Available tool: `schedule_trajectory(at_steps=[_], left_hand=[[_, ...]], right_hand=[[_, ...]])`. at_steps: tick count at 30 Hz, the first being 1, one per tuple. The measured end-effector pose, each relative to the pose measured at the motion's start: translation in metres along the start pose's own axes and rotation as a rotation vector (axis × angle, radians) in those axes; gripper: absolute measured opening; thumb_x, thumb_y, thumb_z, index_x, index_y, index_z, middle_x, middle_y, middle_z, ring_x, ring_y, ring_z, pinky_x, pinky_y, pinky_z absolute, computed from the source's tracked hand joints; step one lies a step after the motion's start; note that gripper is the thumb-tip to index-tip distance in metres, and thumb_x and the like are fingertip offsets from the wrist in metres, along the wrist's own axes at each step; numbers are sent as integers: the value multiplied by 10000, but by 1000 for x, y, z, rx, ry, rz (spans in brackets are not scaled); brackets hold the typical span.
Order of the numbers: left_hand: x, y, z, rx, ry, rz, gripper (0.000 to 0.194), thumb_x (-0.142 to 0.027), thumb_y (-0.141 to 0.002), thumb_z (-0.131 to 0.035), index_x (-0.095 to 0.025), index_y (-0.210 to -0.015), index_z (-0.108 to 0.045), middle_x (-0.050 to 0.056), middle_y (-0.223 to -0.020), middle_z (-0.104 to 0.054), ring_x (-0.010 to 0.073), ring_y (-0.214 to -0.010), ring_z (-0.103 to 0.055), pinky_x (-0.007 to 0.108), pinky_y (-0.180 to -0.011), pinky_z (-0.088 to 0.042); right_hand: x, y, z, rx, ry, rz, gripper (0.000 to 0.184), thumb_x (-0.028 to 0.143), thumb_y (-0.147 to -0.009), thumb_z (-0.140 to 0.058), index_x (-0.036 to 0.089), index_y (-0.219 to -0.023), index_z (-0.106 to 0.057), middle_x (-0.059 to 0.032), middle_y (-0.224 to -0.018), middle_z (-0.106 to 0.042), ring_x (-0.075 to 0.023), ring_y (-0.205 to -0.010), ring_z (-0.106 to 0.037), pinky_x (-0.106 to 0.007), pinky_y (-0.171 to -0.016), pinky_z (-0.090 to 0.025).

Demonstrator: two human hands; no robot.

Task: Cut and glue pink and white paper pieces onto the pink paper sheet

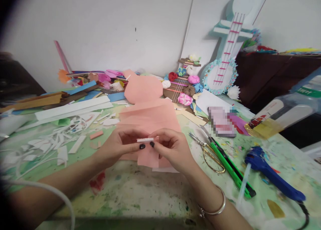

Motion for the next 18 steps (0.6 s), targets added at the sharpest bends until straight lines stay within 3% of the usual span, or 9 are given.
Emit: schedule_trajectory(at_steps=[5, 18], left_hand=[[-2, 2, 0, -34, -33, 25, 105, -184, -703, -746, -161, -805, -748, 59, -798, -749, 174, -734, -686, 288, -691, -563], [9, 2, -2, -16, 256, 148, 152, -194, -673, -773, -178, -823, -751, 50, -758, -727, 162, -695, -661, 300, -665, -529]], right_hand=[[-3, 2, 1, 2, -52, -37, 116, 246, -735, -725, 180, -826, -697, 12, -602, -620, -79, -463, -524, -192, -405, -488], [-2, 1, 4, -3, -106, 21, 96, 219, -761, -713, 204, -853, -736, 10, -568, -643, -92, -385, -564, -204, -372, -492]])
Point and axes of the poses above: each hand's wrist, its own y-axis away from the middle knuckle, its own z-axis out of the back of the hand, x = y × z, the point moved 8 cm from there along -y, towards the middle knuckle
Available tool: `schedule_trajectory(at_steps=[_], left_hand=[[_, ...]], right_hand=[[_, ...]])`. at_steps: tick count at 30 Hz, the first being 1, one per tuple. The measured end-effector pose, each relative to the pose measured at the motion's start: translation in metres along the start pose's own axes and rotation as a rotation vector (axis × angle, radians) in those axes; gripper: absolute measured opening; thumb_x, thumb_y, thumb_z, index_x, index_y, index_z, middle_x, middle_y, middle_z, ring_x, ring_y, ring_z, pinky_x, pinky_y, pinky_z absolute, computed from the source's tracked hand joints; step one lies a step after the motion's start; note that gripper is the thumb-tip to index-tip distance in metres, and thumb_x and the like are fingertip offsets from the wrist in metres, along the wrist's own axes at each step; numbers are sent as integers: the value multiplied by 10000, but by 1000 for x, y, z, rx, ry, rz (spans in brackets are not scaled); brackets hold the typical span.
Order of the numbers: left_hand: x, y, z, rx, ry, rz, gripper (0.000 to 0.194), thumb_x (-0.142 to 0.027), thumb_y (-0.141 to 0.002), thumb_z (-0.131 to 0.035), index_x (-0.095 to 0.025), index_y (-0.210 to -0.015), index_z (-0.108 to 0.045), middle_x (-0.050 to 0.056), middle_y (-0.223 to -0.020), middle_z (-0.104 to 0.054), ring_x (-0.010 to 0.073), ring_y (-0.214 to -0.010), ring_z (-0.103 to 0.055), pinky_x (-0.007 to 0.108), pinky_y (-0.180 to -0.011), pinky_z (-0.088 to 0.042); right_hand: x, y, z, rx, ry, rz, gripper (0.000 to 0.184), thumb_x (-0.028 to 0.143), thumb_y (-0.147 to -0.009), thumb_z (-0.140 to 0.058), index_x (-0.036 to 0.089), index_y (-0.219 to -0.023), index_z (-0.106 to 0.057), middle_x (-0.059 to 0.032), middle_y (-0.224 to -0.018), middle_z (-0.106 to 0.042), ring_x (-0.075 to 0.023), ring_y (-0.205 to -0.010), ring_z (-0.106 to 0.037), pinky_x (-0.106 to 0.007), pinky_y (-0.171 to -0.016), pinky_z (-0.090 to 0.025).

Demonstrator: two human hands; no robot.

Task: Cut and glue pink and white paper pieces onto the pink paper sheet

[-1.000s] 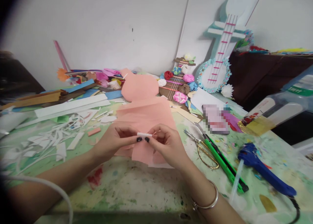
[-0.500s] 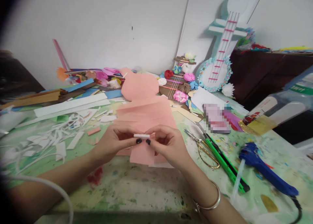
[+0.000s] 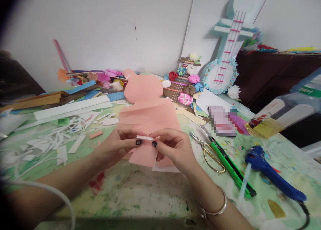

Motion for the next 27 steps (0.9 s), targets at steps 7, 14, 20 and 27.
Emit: schedule_trajectory(at_steps=[7, 14, 20, 27], left_hand=[[5, 1, -1, 66, 4, 35, 204, -197, -753, -699, -216, -955, -728, 64, -905, -734, 215, -858, -681, 369, -772, -528], [12, 3, -3, 102, 121, 126, 291, -163, -678, -761, -182, -966, -726, 61, -942, -712, 152, -806, -645, 255, -733, -500], [15, 3, -6, 117, 45, 143, 226, -203, -734, -739, -167, -957, -718, 55, -947, -703, 163, -893, -634, 266, -810, -471], [1, 1, 1, -10, -254, -4, 229, -216, -692, -767, -152, -903, -704, 48, -885, -702, 154, -805, -632, 250, -695, -490]], right_hand=[[3, 0, 5, -48, 16, 25, 117, 180, -736, -714, 224, -828, -771, -3, -576, -662, -87, -378, -559, -198, -371, -482], [5, 0, 7, -91, 109, 50, 175, 116, -703, -665, 216, -783, -785, -7, -573, -670, -73, -415, -523, -183, -382, -495], [9, 1, 5, -93, 162, 70, 203, 92, -689, -635, 222, -747, -779, -14, -649, -717, -87, -463, -564, -197, -433, -503], [4, -1, -1, 25, 240, 30, 325, 200, -768, -649, 198, -1092, -675, -21, -790, -684, -119, -691, -603, -233, -606, -495]])
Point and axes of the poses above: each hand's wrist, its own y-axis away from the middle knuckle, its own z-axis out of the back of the hand, x = y × z, the point moved 8 cm from there along -y, towards the middle knuckle
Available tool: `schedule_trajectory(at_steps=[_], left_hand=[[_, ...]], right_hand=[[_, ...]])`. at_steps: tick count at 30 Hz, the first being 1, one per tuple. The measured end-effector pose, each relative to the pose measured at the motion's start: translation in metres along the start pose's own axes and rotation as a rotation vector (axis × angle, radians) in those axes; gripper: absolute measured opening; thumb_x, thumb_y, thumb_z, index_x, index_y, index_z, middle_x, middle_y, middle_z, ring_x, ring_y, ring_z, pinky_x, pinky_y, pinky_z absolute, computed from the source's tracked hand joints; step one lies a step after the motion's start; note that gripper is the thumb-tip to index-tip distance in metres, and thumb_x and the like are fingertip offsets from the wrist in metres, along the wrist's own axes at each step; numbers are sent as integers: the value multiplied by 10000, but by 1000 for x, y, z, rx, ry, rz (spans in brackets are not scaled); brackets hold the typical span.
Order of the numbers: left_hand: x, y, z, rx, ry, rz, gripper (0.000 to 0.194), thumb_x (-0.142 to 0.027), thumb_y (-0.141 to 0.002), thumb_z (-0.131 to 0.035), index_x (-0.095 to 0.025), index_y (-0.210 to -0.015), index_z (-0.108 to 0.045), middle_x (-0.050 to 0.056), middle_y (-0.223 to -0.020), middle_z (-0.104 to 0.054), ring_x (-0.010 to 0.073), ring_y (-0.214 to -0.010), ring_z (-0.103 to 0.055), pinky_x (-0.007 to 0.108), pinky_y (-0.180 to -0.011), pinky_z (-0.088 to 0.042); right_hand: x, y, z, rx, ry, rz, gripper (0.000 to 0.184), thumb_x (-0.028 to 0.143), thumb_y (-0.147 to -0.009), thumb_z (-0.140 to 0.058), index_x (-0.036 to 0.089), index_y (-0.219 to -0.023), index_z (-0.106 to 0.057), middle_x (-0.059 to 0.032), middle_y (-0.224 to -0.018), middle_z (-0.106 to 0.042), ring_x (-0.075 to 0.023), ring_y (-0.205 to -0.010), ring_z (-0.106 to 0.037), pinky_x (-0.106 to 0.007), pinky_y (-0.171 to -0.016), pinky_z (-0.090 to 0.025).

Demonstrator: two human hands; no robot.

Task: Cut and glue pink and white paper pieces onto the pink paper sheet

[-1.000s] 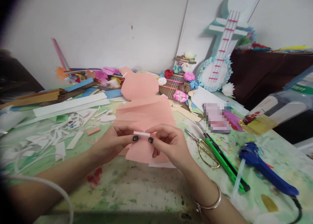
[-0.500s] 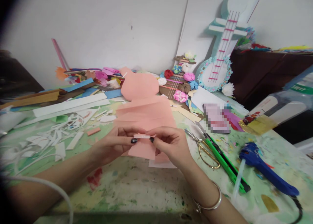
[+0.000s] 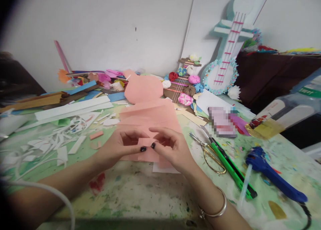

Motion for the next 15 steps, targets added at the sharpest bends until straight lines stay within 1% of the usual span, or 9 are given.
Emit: schedule_trajectory(at_steps=[2, 4, 6, 9, 12, 15], left_hand=[[0, 0, 3, -31, -38, -20, 233, -219, -697, -758, -146, -909, -696, 53, -897, -700, 159, -813, -633, 268, -722, -499], [0, 0, 5, -59, -69, -29, 235, -225, -702, -747, -141, -913, -688, 61, -909, -699, 163, -810, -635, 281, -726, -504], [-1, 0, 8, -88, -130, -55, 232, -230, -702, -741, -142, -908, -682, 64, -903, -699, 165, -791, -634, 281, -701, -501], [-11, 2, 12, -153, -305, -151, 219, -201, -709, -721, -151, -916, -671, 58, -882, -697, 156, -771, -623, 265, -668, -481], [-22, 6, 8, -178, -462, -266, 261, -160, -720, -688, -162, -976, -635, 42, -864, -693, 140, -737, -613, 261, -669, -469], [-27, 10, 3, -178, -556, -329, 269, -165, -727, -682, -167, -984, -602, -7, -721, -657, 124, -666, -600, 257, -671, -467]], right_hand=[[-1, 0, -4, 53, 20, -2, 337, 197, -763, -655, 193, -1100, -657, -62, -975, -692, -154, -825, -627, -270, -693, -512], [-2, 1, -8, 101, 38, -1, 364, 189, -770, -648, 200, -1133, -633, -86, -1130, -660, -182, -936, -623, -301, -756, -515], [-2, 1, -10, 128, 43, 6, 379, 191, -783, -640, 207, -1161, -612, -90, -1188, -637, -195, -995, -609, -315, -787, -513], [-2, 1, -11, 121, 19, 4, 360, 234, -796, -650, 209, -1153, -610, -94, -1178, -634, -209, -1016, -604, -339, -805, -515], [-5, 0, -10, 86, 15, -20, 347, 284, -769, -696, 204, -1100, -631, -95, -1110, -655, -218, -986, -621, -355, -797, -522], [-6, 0, -7, 28, 67, -11, 272, 261, -745, -716, 198, -1003, -659, -74, -999, -681, -202, -928, -636, -335, -772, -520]])
Point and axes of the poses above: each hand's wrist, its own y-axis away from the middle knuckle, its own z-axis out of the back of the hand, x = y × z, the point moved 8 cm from there along -y, towards the middle knuckle
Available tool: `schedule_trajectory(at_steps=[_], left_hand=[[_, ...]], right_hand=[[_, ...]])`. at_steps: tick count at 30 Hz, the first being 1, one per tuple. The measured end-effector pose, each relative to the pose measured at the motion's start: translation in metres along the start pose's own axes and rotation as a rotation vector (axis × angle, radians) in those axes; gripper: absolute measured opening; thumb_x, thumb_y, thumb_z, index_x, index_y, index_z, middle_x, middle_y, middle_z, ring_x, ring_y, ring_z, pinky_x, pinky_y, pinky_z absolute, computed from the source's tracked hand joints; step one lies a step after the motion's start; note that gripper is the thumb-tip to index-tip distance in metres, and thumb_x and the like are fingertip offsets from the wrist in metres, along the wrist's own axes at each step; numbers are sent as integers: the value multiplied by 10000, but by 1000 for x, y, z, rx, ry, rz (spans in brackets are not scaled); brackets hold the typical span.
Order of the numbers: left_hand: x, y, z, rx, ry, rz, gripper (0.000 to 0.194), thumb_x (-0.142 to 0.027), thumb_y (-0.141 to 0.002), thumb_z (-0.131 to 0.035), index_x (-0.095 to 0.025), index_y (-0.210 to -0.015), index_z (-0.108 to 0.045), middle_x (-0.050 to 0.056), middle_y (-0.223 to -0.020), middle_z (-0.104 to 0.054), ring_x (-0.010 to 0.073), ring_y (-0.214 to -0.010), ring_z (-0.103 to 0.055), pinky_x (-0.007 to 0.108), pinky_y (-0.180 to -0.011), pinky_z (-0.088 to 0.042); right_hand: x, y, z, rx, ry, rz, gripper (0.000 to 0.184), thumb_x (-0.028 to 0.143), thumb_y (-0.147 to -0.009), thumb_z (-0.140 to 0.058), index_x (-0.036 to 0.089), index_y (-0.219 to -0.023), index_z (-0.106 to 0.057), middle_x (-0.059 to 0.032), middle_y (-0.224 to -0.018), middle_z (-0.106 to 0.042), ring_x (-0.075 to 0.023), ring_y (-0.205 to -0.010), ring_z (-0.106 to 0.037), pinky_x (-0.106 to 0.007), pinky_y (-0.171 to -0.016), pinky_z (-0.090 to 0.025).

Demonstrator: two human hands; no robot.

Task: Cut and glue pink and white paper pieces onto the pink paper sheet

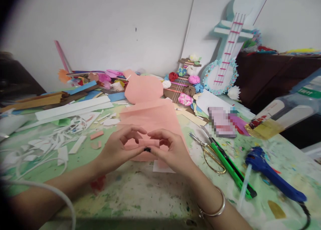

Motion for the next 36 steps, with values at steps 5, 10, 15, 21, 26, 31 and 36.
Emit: schedule_trajectory(at_steps=[5, 10, 15, 21, 26, 31, 36], left_hand=[[4, 2, -3, 26, 30, 44, 253, -216, -735, -697, -177, -957, -579, 4, -820, -667, 110, -655, -611, 245, -658, -475], [6, 1, -2, 32, 82, 99, 268, -269, -731, -711, -175, -945, -579, 31, -925, -668, 111, -651, -626, 249, -643, -490], [4, 2, -2, 32, 36, 55, 248, -200, -743, -691, -192, -966, -582, 21, -982, -669, 102, -670, -636, 241, -665, -489], [3, 2, -4, 57, -20, 59, 234, -202, -758, -667, -179, -977, -587, 36, -918, -689, 150, -751, -656, 272, -703, -479], [-2, 0, -13, 184, 107, 89, 210, -247, -745, -680, -152, -924, -627, 55, -865, -699, 179, -798, -639, 280, -700, -484], [12, 0, -19, 211, 343, 235, 180, -276, -751, -693, -136, -857, -657, 39, -810, -693, 142, -745, -627, 242, -675, -481], [24, 3, -22, 210, 487, 396, 165, -262, -717, -726, -124, -762, -650, 11, -711, -661, 109, -656, -607, 209, -615, -459]], right_hand=[[1, 0, 1, -8, 107, 29, 193, 207, -756, -697, 186, -946, -670, -47, -902, -699, -166, -821, -638, -297, -726, -500], [1, -1, 2, -41, 161, 45, 173, 246, -766, -700, 189, -927, -674, -44, -882, -705, -173, -798, -640, -306, -714, -499], [2, -1, 2, -51, 207, 33, 208, 263, -761, -699, 188, -954, -678, -53, -904, -709, -175, -787, -631, -306, -701, -486], [3, 0, -3, 28, 173, -11, 77, 236, -793, -647, 167, -814, -674, -32, -756, -670, -152, -695, -583, -278, -626, -437], [0, -1, -2, 16, 90, -51, 116, 279, -779, -669, 164, -794, -659, -24, -721, -639, -144, -676, -557, -267, -601, -411], [-1, -1, -2, -1, 79, -79, 193, 303, -739, -702, 158, -672, -594, 18, -601, -547, -100, -563, -455, -234, -515, -331], [-5, 0, -4, 29, -26, -165, 238, 332, -716, -724, 153, -680, -571, 33, -592, -515, -82, -529, -449, -211, -484, -317]])
Point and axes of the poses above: each hand's wrist, its own y-axis away from the middle knuckle, its own z-axis out of the back of the hand, x = y × z, the point moved 8 cm from there along -y, towards the middle knuckle
